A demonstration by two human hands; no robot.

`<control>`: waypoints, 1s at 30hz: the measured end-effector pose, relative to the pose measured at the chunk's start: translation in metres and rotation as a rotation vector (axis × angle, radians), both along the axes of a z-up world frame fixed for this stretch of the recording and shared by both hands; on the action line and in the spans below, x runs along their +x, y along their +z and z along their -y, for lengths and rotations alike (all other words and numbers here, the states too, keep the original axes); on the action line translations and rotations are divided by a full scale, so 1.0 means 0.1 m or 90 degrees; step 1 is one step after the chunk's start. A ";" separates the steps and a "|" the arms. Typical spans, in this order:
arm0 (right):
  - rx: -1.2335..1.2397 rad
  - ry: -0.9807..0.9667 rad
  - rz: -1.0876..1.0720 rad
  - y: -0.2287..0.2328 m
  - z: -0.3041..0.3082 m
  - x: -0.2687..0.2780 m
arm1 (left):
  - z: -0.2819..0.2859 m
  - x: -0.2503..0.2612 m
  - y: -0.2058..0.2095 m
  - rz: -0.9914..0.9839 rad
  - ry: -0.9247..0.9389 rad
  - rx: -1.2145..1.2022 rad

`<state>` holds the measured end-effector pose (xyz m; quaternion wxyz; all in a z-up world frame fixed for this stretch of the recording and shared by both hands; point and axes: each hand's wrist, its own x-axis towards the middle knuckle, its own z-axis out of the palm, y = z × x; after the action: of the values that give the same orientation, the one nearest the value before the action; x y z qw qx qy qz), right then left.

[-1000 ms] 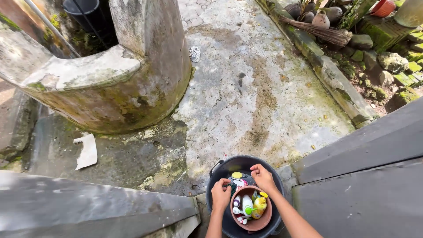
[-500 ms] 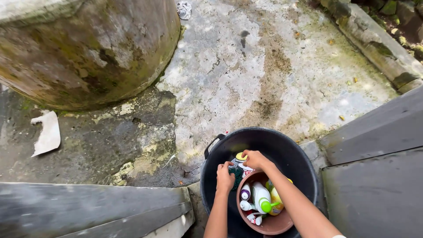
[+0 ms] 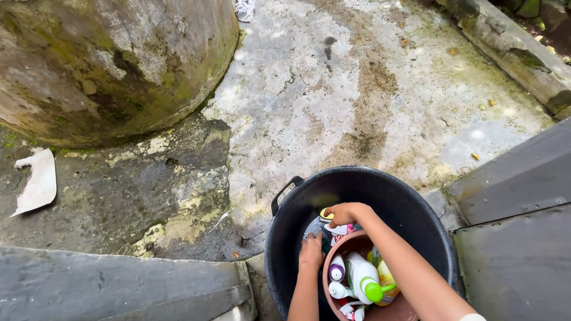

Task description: The person gathers cleaning supplies including a bucket, scrub brush, sponge, and soap, then uses a pink scoop to fetch water from a concrete basin. They scrub the basin and adjacent wall with the brush and sponge, rinsing and repeating the process.

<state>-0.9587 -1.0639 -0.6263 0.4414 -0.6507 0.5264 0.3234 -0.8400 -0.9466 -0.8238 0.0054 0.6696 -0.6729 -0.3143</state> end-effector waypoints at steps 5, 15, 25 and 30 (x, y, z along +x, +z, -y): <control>-0.036 -0.059 0.041 -0.08 0.02 -0.19 | -0.03 0.13 0.35 -0.164 0.178 -0.003; -0.092 -0.171 0.136 0.91 -0.52 -0.14 | -0.32 0.37 2.45 -0.436 0.370 -0.093; -0.212 -0.327 0.331 2.24 -1.34 -0.30 | -0.44 0.13 5.05 -0.464 0.385 -0.044; -0.096 -0.707 0.481 3.27 -1.57 -0.30 | -0.46 0.05 6.29 -0.551 0.347 -0.070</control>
<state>-0.9891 -0.9066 -0.2995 0.6492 -0.3812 0.6133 -0.2391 -0.8346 -0.9002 -0.1945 0.4005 0.6281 -0.4254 -0.5139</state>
